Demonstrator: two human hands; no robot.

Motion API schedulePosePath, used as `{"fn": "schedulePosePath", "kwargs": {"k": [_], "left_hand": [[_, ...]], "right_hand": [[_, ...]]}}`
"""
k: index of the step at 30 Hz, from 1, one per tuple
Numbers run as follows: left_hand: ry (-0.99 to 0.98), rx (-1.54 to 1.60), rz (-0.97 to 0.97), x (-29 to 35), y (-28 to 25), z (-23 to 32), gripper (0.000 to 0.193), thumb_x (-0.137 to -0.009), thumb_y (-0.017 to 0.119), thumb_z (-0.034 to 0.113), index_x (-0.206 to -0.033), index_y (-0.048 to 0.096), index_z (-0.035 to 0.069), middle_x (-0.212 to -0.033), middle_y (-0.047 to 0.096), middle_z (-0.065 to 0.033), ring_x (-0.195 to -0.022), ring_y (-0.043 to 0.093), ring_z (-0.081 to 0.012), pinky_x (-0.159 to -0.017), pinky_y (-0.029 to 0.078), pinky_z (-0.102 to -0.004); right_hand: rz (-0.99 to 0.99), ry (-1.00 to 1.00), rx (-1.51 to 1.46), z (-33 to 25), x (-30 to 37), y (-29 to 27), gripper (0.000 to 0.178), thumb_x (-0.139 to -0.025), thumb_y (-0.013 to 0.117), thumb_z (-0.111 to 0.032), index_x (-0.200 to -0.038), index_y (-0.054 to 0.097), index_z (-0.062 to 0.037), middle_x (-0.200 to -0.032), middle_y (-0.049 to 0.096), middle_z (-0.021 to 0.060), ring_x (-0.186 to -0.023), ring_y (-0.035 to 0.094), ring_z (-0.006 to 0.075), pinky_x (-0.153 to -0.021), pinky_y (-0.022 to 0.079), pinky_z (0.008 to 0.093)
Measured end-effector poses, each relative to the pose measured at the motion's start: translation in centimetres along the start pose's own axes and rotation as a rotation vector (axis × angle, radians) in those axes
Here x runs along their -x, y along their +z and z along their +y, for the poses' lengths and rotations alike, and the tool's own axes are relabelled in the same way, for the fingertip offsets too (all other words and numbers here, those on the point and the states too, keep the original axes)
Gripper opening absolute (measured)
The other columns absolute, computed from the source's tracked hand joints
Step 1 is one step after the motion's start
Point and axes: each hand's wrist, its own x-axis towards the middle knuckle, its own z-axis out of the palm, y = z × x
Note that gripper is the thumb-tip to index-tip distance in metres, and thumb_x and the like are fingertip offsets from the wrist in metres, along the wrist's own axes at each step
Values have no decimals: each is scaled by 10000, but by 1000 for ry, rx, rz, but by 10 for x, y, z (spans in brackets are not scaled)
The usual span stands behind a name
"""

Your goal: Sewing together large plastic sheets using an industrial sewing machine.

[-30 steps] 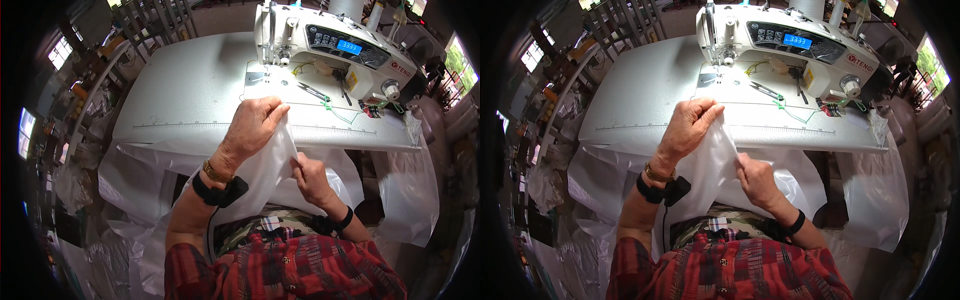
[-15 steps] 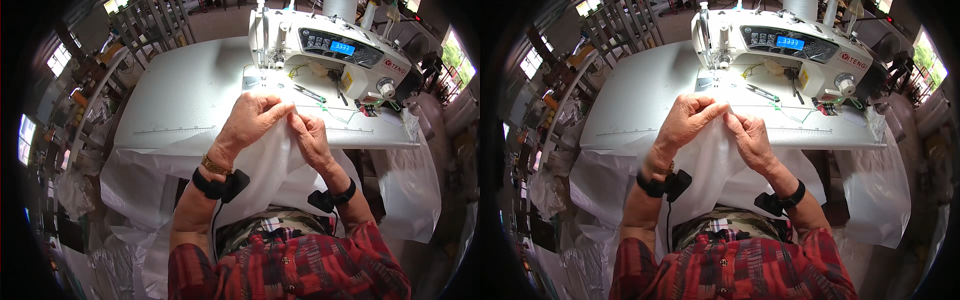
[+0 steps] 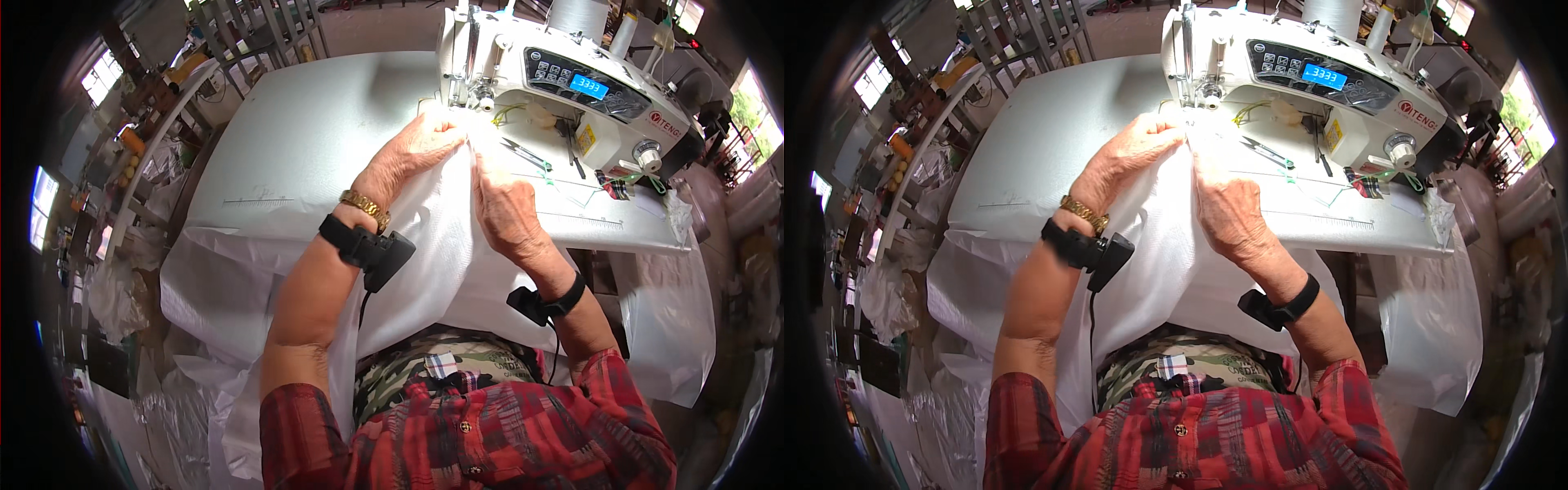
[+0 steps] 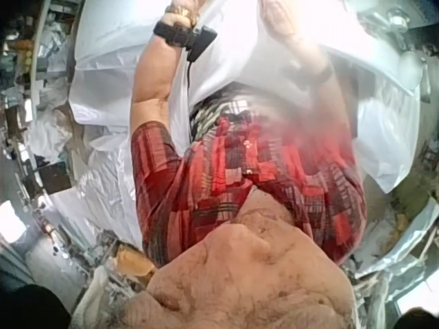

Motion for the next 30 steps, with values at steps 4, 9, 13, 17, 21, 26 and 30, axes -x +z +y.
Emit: {"fn": "schedulePosePath", "kwargs": {"k": [4, 9, 13, 17, 21, 26, 30], "left_hand": [[-88, 262, 53, -4, 4, -37, 229, -925, 658, 151, -1062, 638, -32, -986, 650, -34, -907, 583, -87, -825, 498, -245], [-186, 398, 141, -19, 10, -42, 189, -937, 610, 131, -957, 666, -48, -890, 656, -30, -882, 587, -81, -791, 494, -239], [-269, 152, 118, -26, 14, -46, 246, -941, 562, 143, -875, 667, -70, -798, 651, -16, -819, 583, -71, -726, 481, -255], [-71, -399, 121, -37, 8, -54, 261, -917, 581, 183, -885, 660, -63, -764, 667, -73, -734, 608, -127, -698, 488, -312], [9, -615, 275, -50, 10, -53, 237, -866, 611, 227, -900, 721, 20, -873, 697, -205, -824, 681, -346, -794, 524, -435], [-2, -579, 299, -64, 19, -78, 260, -813, 670, 230, -803, 686, -30, -716, 669, -162, -658, 635, -261, -681, 508, -370], [-36, -512, 328, -64, 12, -81, 237, -784, 694, 214, -777, 687, -22, -670, 657, -166, -585, 613, -218, -599, 495, -352]], "right_hand": [[-215, 19, 60, 7, 2, 24, 503, -835, 507, 13, -1327, 464, 113, -807, 640, 209, -666, 653, 333, -595, 516, 405], [-293, 55, 81, 8, -3, 32, 629, -777, 520, 17, -1385, 391, 118, -778, 642, 203, -667, 664, 315, -591, 522, 395], [-231, 12, 145, 14, -1, 41, 621, -765, 554, 10, -1347, 410, 171, -689, 656, 157, -578, 674, 269, -494, 516, 355], [-304, 87, 126, 22, -11, 39, 516, -836, 545, -52, -1330, 482, 81, -714, 657, 184, -632, 680, 324, -560, 532, 402], [-334, 169, -344, 62, -43, 21, 245, -927, 555, -128, -1116, 676, -29, -868, 692, 191, -750, 680, 311, -707, 520, 410], [-216, -64, -415, 89, -28, 56, 137, -854, 618, -45, -972, 685, -30, -952, 647, 136, -915, 627, 308, -805, 504, 407], [-147, -165, -361, 83, -26, 57, 122, -823, 639, -18, -937, 680, -31, -987, 647, 88, -935, 621, 275, -810, 501, 395]]}}
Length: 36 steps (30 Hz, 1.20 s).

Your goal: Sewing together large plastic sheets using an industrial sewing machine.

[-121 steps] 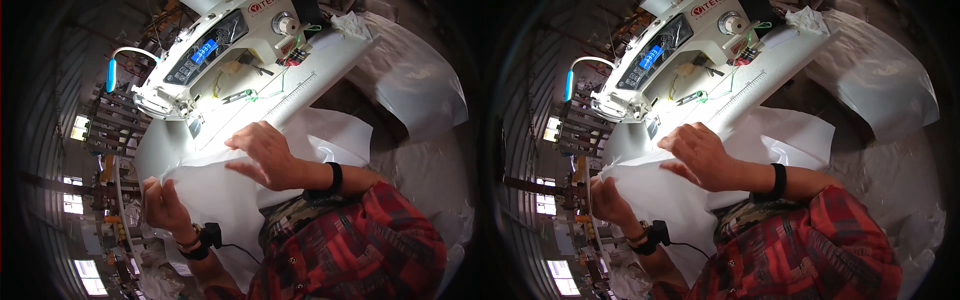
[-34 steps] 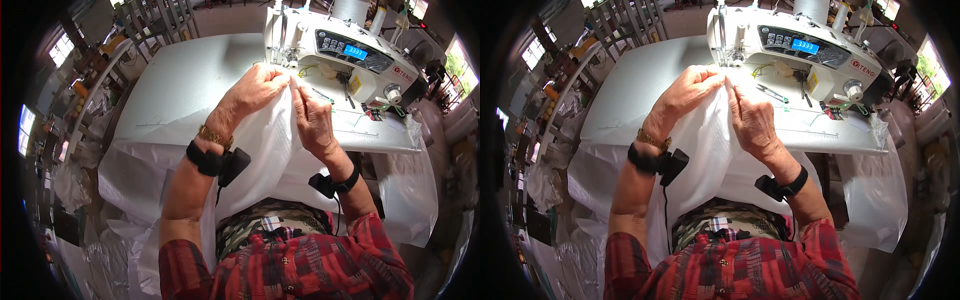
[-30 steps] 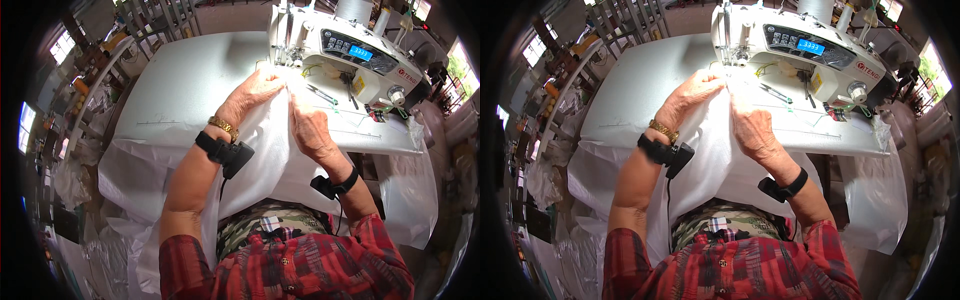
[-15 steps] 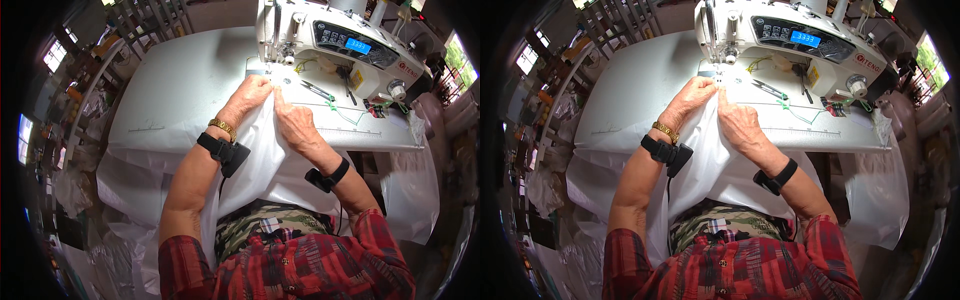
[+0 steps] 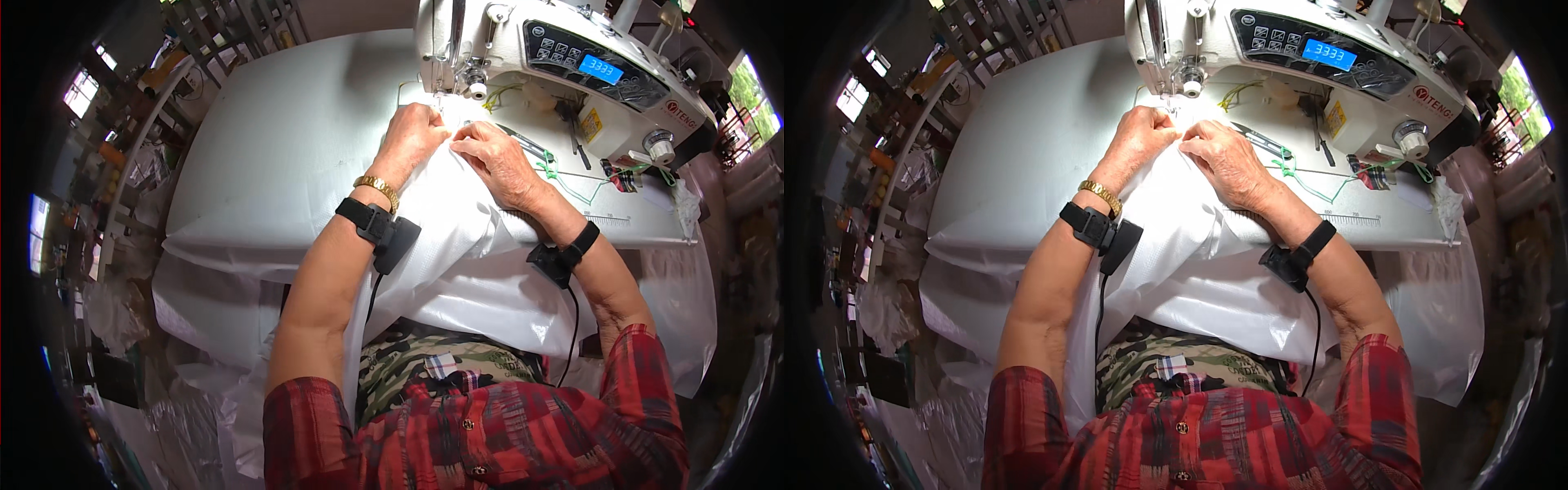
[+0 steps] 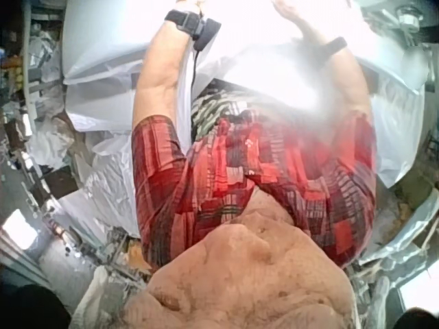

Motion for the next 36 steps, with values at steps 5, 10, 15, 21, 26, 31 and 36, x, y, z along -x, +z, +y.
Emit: {"fn": "schedulePosePath", "kwargs": {"k": [5, 10, 15, 21, 26, 31, 36], "left_hand": [[-28, -176, -35, 6, -18, 6, 338, -785, 701, 338, -743, 679, 3, -671, 653, -145, -625, 623, -263, -626, 493, -386], [-8, -450, -230, 36, -46, 19, 313, -793, 661, 341, -841, 712, 36, -765, 686, -171, -768, 674, -353, -750, 515, -469], [-7, -465, -143, 23, -43, 14, 210, -794, 644, 236, -842, 716, 44, -820, 691, -199, -841, 674, -376, -775, 517, -476], [53, -543, -33, 2, -35, 1, 188, -773, 705, 212, -769, 661, 29, -755, 661, -178, -756, 640, -371, -725, 494, -464], [419, -674, 189, 37, -37, 6, 254, -813, 682, 199, -970, 653, 1, -1042, 643, -171, -976, 598, -346, -806, 479, -454], [272, -313, -88, 84, -29, 40, 369, -821, 670, 189, -1145, 608, 25, -1164, 609, -154, -1084, 576, -342, -886, 477, -439], [282, -250, 13, 89, -18, 13, 484, -838, 607, 146, -1311, 550, 59, -1310, 537, -195, -1189, 542, -366, -1014, 450, -401]], "right_hand": [[-47, -143, 119, 4, -4, 3, 144, -844, 614, -66, -972, 663, -23, -1050, 662, 76, -989, 612, 253, -822, 491, 381], [-48, -162, 283, 4, 4, 9, 205, -861, 594, -131, -1022, 631, -11, -1056, 665, 77, -1032, 604, 238, -820, 479, 366], [-93, 51, 388, -26, 1, 25, 191, -873, 625, -208, -963, 625, -40, -1017, 653, 88, -978, 603, 256, -779, 468, 414], [-70, 199, 463, -7, -14, 46, 271, -857, 664, -337, -913, 644, -72, -951, 658, 88, -974, 598, 269, -730, 451, 448], [-74, 179, 456, -14, -11, 42, 291, -857, 659, -360, -914, 651, -75, -943, 658, 83, -974, 596, 273, -724, 446, 457], [-94, 228, 384, -11, -8, 30, 271, -903, 603, -330, -957, 635, -66, -972, 648, 98, -1019, 573, 284, -766, 435, 476], [-131, 246, 266, -22, -12, 20, 284, -917, 560, -318, -977, 636, -51, -1040, 645, 125, -1064, 549, 314, -839, 420, 512]]}}
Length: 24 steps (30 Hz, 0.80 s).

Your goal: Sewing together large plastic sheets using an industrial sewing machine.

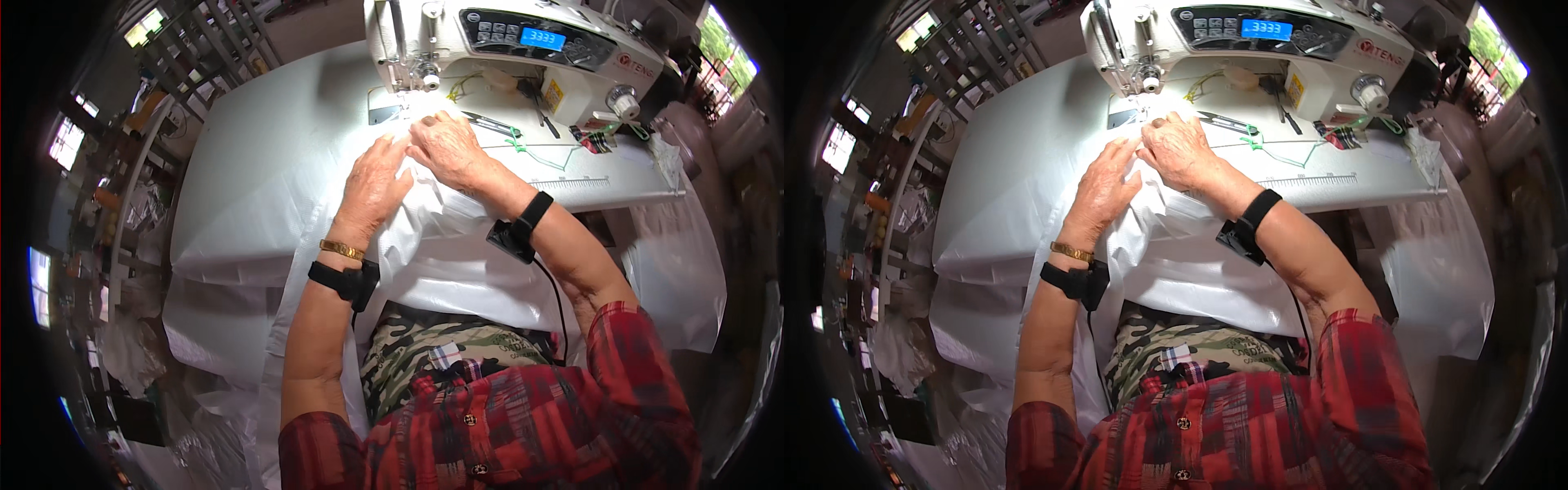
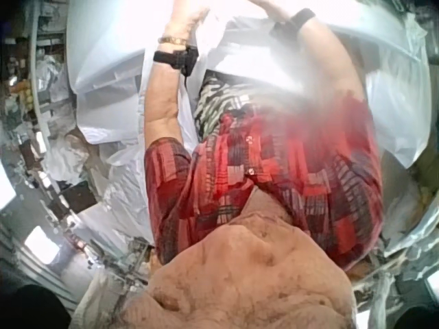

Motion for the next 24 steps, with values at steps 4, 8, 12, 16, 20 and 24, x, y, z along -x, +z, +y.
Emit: {"fn": "schedulePosePath", "kwargs": {"k": [4, 8, 12, 16, 20, 24], "left_hand": [[35, 37, -5, -6, 1, -11, 443, -826, 548, 98, -1265, 602, 87, -1260, 556, -199, -1171, 538, -365, -1021, 433, -432], [84, -12, 14, -13, 8, -21, 421, -824, 540, 91, -1237, 619, 95, -1250, 554, -206, -1143, 548, -377, -1006, 443, -445], [96, 16, 9, -18, 8, -25, 395, -826, 535, 89, -1211, 622, 82, -1227, 555, -202, -1143, 541, -383, -997, 450, -437], [101, -1, -17, -24, 6, -22, 389, -835, 525, 104, -1211, 620, 81, -1224, 557, -191, -1122, 554, -374, -990, 452, -434], [20, -30, -105, -34, -1, -20, 355, -866, 504, 155, -1192, 629, 86, -1196, 578, -204, -1110, 569, -374, -971, 464, -438], [-13, -158, -253, -51, -9, -11, 366, -883, 522, 291, -1163, 647, 91, -1152, 615, -218, -1081, 592, -380, -941, 476, -457]], "right_hand": [[-96, 9, 1, 6, -5, 1, 316, -924, 535, -311, -1058, 654, -51, -1089, 633, 138, -1063, 542, 312, -850, 408, 485], [0, 54, 45, 5, -3, 17, 329, -905, 556, -338, -1076, 687, -89, -1207, 613, 102, -1115, 521, 295, -849, 391, 512], [77, 88, 68, 6, -10, 32, 297, -890, 565, -353, -992, 709, -115, -1209, 613, 93, -1118, 520, 288, -834, 390, 524], [73, 138, 90, 9, -18, 33, 306, -887, 563, -368, -965, 712, -113, -1199, 616, 85, -1117, 524, 288, -827, 398, 519], [0, 135, 130, 9, -25, 28, 303, -878, 572, -381, -987, 726, -144, -1173, 625, 91, -1105, 544, 288, -813, 428, 515], [22, 75, 172, 15, -27, 27, 281, -881, 572, -361, -1019, 732, -175, -1144, 629, 100, -1106, 554, 287, -826, 446, 498]]}}
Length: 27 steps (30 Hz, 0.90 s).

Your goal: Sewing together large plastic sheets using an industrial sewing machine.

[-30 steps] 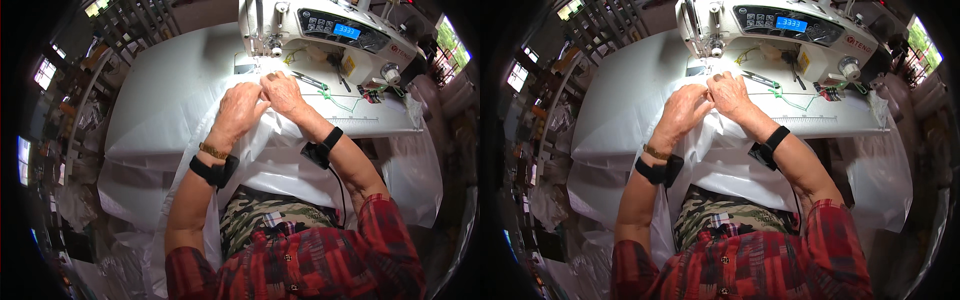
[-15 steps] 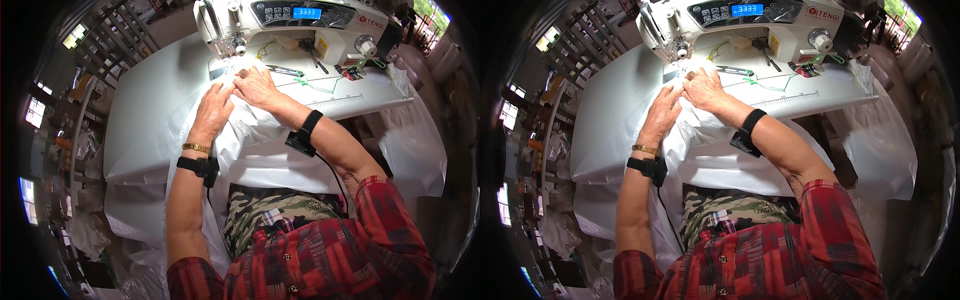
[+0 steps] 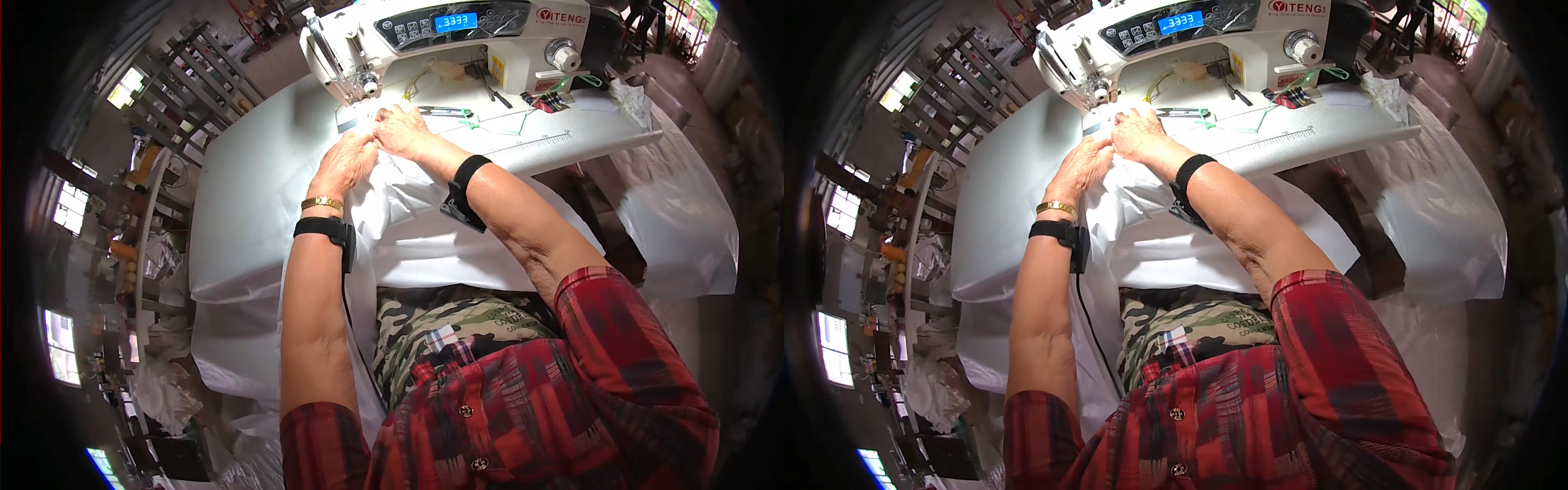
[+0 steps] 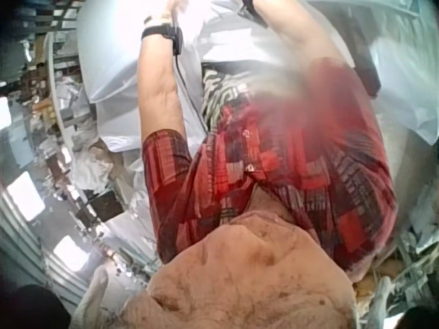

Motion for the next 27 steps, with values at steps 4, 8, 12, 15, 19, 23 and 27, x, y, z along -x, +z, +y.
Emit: {"fn": "schedulePosePath", "kwargs": {"k": [4, 8, 12, 15, 19, 23, 27], "left_hand": [[-48, 55, 58, 4, 7, 12, 428, -859, 570, 400, -1131, 658, 81, -1133, 628, -208, -1074, 597, -369, -924, 483, -459], [12, -9, 192, 16, 24, 1, 434, -831, 640, 420, -1065, 660, 55, -1056, 638, -172, -1028, 603, -346, -893, 486, -450], [127, 52, 345, 20, 38, 2, 362, -777, 696, 273, -1065, 659, 56, -1008, 621, -159, -971, 583, -332, -851, 468, -457], [14, 3, 298, 16, 35, 6, 353, -814, 677, 252, -1089, 654, 33, -1046, 626, -164, -987, 616, -340, -865, 502, -417], [-33, 13, 267, 13, 34, 11, 332, -815, 656, 220, -1092, 654, 36, -1048, 626, -158, -977, 624, -333, -863, 502, -416], [-55, 3, 261, 8, 33, 6, 327, -823, 642, 224, -1092, 653, 39, -1045, 628, -165, -958, 629, -344, -857, 502, -414], [-65, 6, 236, 1, 31, 4, 314, -831, 630, 224, -1080, 649, 33, -1030, 628, -187, -941, 629, -363, -843, 501, -421]], "right_hand": [[-96, -11, -82, 20, -1, 3, 217, -869, 588, -283, -1001, 714, -166, -1133, 620, 90, -1113, 549, 271, -885, 411, 486], [-115, -103, -176, 18, 6, -6, 181, -880, 595, -239, -985, 706, -144, -1094, 619, 69, -1118, 524, 241, -910, 368, 454], [68, -127, -178, 20, 20, 2, 194, -912, 574, -238, -1004, 713, -139, -1082, 628, 32, -1106, 526, 234, -904, 379, 441], [68, -123, -165, 24, 18, 3, 191, -902, 584, -238, -1001, 719, -144, -1070, 630, 14, -1081, 538, 221, -887, 394, 420], [68, -103, -183, 27, 18, 6, 187, -880, 596, -229, -990, 723, -146, -1050, 630, -2, -1045, 552, 203, -861, 408, 399], [116, -159, -166, 27, 14, 8, 157, -860, 593, -216, -922, 706, -126, -965, 629, 12, -1000, 567, 203, -838, 417, 407], [2, -112, -182, 25, 12, 1, 184, -863, 529, -158, -910, 700, -109, -977, 643, 70, -1058, 567, 246, -878, 416, 454]]}}
